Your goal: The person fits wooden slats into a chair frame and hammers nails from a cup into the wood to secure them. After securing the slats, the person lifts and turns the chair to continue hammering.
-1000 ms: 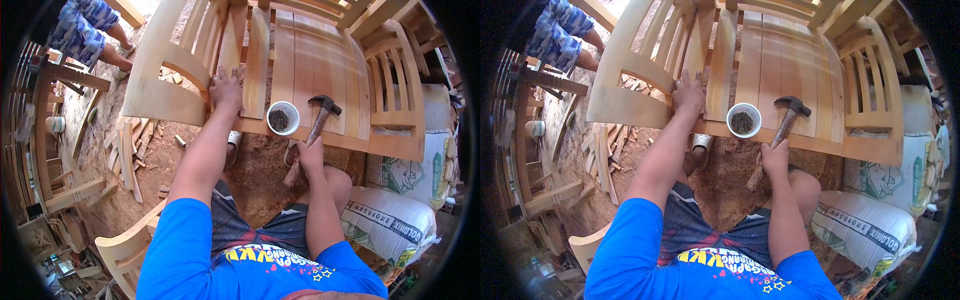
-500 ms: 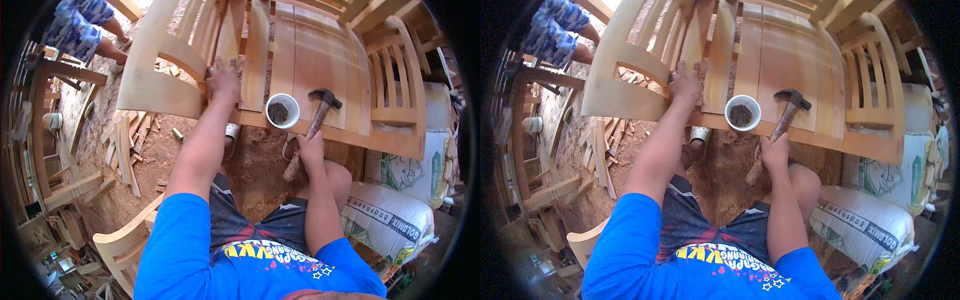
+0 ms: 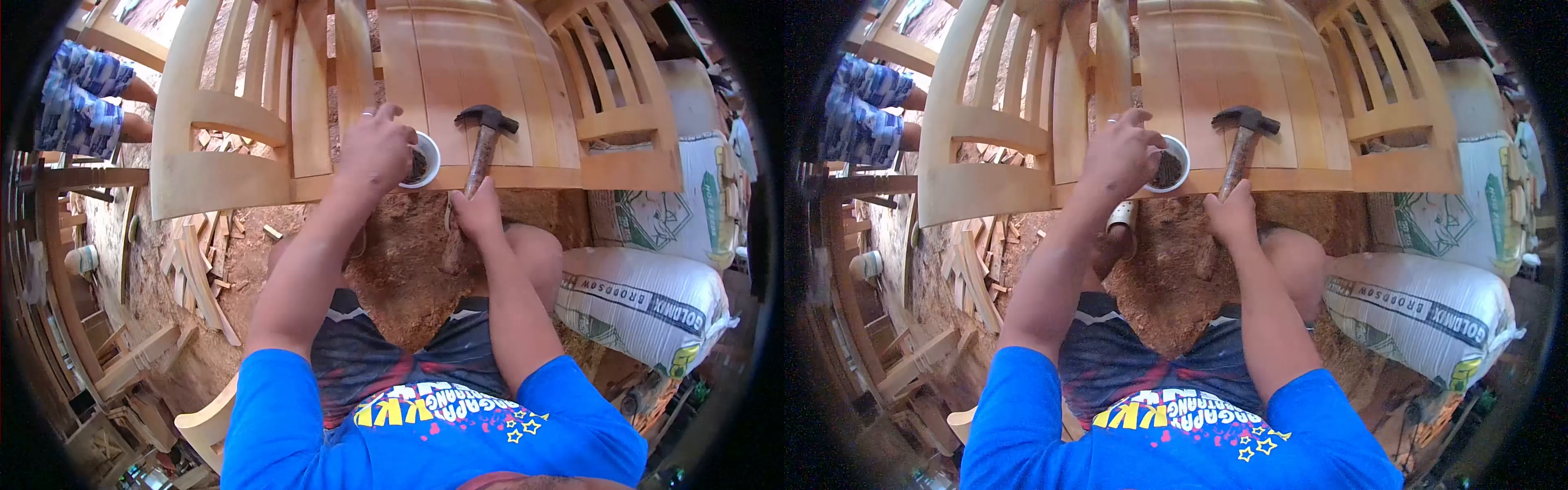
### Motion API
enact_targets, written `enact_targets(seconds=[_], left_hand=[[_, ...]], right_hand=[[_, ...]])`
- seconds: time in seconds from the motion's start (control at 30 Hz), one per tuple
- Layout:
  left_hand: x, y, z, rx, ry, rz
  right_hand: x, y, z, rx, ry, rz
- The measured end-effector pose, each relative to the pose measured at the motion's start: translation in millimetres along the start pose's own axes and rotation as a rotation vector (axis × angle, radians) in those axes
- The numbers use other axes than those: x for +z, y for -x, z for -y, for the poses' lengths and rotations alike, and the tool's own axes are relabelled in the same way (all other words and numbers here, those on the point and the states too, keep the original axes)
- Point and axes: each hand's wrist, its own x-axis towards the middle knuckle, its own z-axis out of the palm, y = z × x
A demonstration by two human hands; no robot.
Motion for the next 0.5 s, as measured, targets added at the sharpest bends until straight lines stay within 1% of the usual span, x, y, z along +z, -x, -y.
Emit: enact_targets(seconds=[0.03, 0.07, 0.17, 0.33, 0.47, 0.5], left_hand=[[9, -4, -5, -0.001, -0.088, 0.055], [15, -7, -9, 0.019, -0.088, 0.086], [34, -20, -17, -0.049, -0.288, 0.325], [44, -19, -18, -0.150, -0.187, 0.280], [36, -16, -20, -0.224, -0.154, 0.259], [37, -16, -18, -0.190, -0.187, 0.281]], right_hand=[[0, 0, 0, 0.004, -0.009, -0.004], [0, 2, -1, -0.002, -0.013, -0.007], [-1, 1, -3, -0.011, -0.024, -0.016], [-12, 6, 4, 0.034, -0.083, 0.031], [-14, 6, 1, -0.004, -0.069, 0.024], [-15, 6, 0, -0.011, -0.062, 0.025]])
